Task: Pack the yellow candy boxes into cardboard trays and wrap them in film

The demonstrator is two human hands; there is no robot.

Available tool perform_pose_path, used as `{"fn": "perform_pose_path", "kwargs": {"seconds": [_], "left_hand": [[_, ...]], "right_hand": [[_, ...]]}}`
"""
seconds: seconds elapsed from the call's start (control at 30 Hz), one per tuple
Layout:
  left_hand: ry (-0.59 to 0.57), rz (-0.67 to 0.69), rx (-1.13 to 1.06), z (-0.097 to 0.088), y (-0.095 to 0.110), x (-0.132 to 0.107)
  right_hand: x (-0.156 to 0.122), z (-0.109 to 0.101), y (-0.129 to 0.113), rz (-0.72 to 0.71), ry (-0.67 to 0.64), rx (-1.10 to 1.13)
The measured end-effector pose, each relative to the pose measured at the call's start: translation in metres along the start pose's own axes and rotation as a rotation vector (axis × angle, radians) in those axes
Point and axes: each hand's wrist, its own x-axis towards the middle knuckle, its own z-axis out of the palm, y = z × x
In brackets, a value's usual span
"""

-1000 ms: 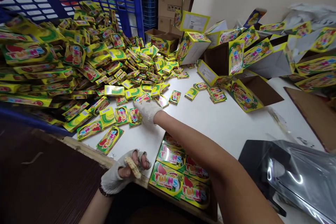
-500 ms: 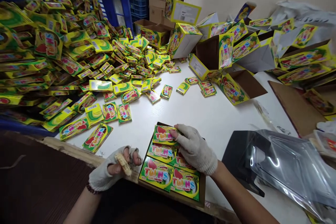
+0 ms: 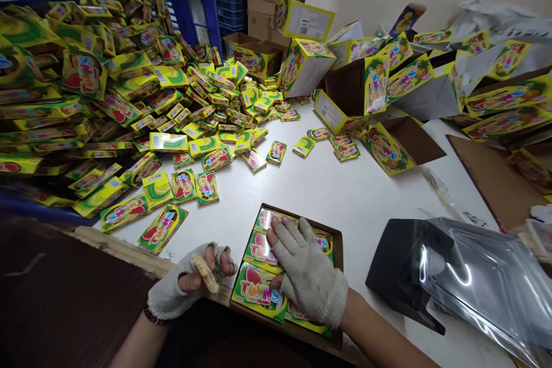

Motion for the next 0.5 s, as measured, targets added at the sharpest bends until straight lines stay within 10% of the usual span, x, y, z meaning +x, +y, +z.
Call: {"fn": "perform_pose_path", "kwargs": {"seconds": [0.3, 0.4, 0.5], "left_hand": [[-0.015, -0.009, -0.036, 0.005, 0.001, 0.003], [0.013, -0.024, -0.076, 0.009, 0.001, 0.001], [0.052, -0.001, -0.078, 0.011, 0.001, -0.001]], "right_hand": [[0.105, -0.063, 0.009, 0.081, -0.163, 0.480], [0.175, -0.051, -0.004, -0.010, -0.100, 0.405], [0.232, -0.026, -0.027, 0.094, -0.349, 0.269]]}}
